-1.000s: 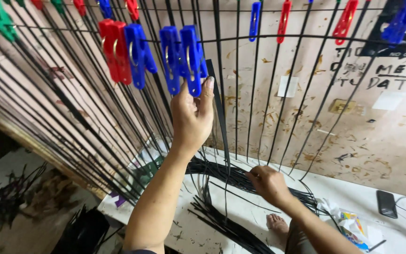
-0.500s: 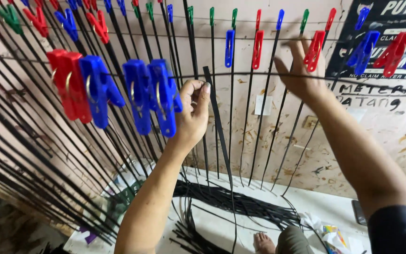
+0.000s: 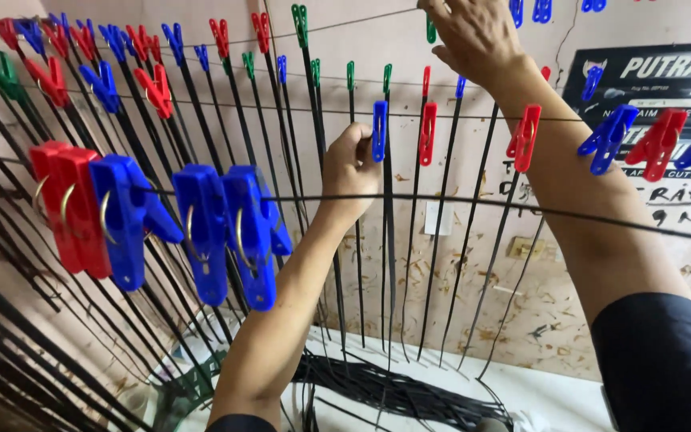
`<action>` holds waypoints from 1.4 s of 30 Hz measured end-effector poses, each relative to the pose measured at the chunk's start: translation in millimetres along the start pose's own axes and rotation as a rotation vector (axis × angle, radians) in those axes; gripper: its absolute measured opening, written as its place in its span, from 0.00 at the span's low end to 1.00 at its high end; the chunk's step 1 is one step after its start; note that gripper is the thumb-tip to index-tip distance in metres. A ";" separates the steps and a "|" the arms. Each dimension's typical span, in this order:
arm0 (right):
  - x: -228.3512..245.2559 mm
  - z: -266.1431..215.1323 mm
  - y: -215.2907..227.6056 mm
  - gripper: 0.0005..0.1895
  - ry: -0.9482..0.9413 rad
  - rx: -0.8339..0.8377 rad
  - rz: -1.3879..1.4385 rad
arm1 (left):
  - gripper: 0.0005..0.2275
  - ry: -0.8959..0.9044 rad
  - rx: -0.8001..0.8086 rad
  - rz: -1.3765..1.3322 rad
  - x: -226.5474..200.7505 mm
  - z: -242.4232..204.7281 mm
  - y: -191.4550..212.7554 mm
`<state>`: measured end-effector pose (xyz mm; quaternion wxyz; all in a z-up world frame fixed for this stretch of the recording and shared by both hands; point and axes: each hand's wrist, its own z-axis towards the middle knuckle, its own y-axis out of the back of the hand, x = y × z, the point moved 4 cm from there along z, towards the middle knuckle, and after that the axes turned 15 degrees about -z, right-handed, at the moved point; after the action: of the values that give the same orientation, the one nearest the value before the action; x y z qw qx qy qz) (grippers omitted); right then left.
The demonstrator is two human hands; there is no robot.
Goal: Applying glue to the ends of leather strips and hanging them on a rack to dry using plastic clips.
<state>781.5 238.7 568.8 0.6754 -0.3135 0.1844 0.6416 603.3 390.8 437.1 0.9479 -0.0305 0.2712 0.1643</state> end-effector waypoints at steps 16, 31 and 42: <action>0.5 61.8 -17.4 0.10 -0.075 -0.095 0.834 | 0.06 0.093 -0.022 -0.276 52.9 62.9 -10.6; 10.0 72.6 -24.7 0.18 -0.219 0.145 1.068 | 0.12 0.098 -0.079 -0.108 74.3 97.1 -13.3; 10.7 68.6 -22.4 0.16 -0.447 0.243 1.232 | 0.08 0.066 -0.095 -0.011 85.6 113.6 -15.1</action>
<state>794.1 292.4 616.5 0.2379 0.0681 0.2566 0.9343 733.9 418.4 488.5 0.9368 -0.0824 0.2940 0.1706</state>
